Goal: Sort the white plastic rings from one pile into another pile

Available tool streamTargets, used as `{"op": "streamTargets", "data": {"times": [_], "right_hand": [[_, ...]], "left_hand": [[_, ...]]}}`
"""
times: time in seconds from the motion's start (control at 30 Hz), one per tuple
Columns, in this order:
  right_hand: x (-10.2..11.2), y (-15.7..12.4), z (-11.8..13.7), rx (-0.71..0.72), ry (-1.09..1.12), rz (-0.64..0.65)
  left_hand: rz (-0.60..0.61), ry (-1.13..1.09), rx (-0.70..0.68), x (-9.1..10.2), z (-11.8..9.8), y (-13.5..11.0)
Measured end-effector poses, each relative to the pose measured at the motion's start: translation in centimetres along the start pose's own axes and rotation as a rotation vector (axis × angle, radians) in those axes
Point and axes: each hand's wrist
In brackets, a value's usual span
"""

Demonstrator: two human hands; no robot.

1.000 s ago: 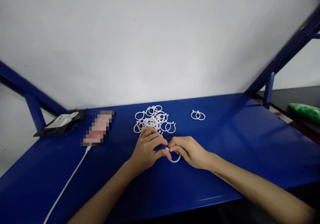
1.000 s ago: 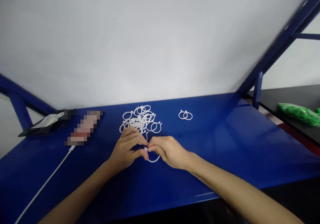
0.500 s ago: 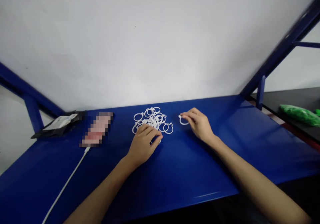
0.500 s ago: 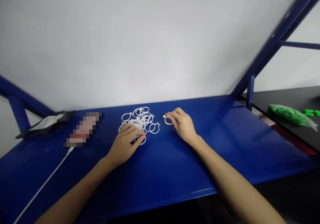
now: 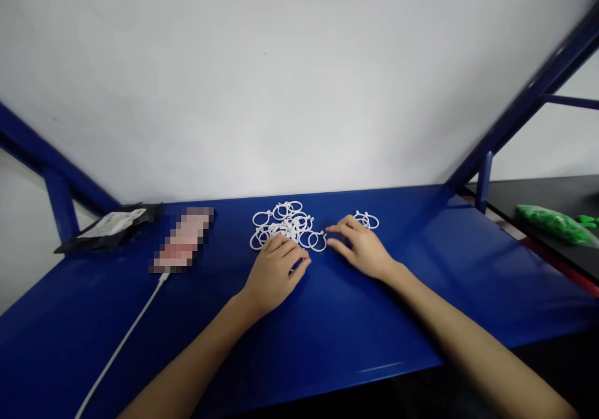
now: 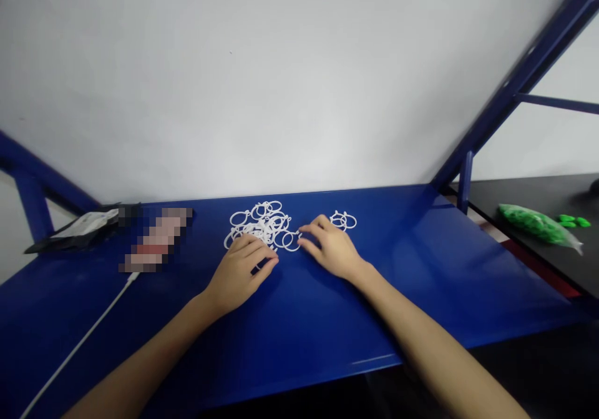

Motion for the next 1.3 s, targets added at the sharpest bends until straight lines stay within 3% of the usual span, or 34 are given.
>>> {"op": "streamTargets", "data": {"times": [0.13, 0.27, 0.43, 0.6, 0.83, 1.03, 1.3], "right_hand": [[-1.5, -0.3, 1.0, 0.112, -0.018, 0.166], [-0.9, -0.5, 1.3, 0.149, 0.002, 0.103], [1.2, -1.1, 2.8, 0.288, 0.080, 0.115], [1.0, -1.5, 4.0, 0.301, 0.217, 0.143], [-0.3, -1.9, 4.2, 0.068, 0.427, -0.063], [0.1, -2.2, 5.2, 0.176, 0.466, 0.036], [-0.2, -2.6, 5.1, 0.200, 0.552, 0.176]], "left_hand": [[0.040, -0.018, 0.021, -0.1, -0.2, -0.1], [0.031, -0.049, 0.064, 0.0, -0.2, 0.0], [-0.086, -0.171, 0.312, 0.3, -0.2, 0.2], [-0.021, -0.561, 0.527, 0.7, -0.2, 0.2], [0.035, -0.721, 0.519, 0.7, -0.8, 0.0], [0.001, -0.709, 0.491, 0.7, -0.7, 0.1], [-0.066, -0.554, 0.343, 0.9, -0.6, 0.1]]}}
Point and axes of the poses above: each hand's wrist, its own y-axis towards the middle knuckle, its own x-axis out of the back of the hand, z = x × y, and after that the axes turned 6 degrees about -x, right-handed
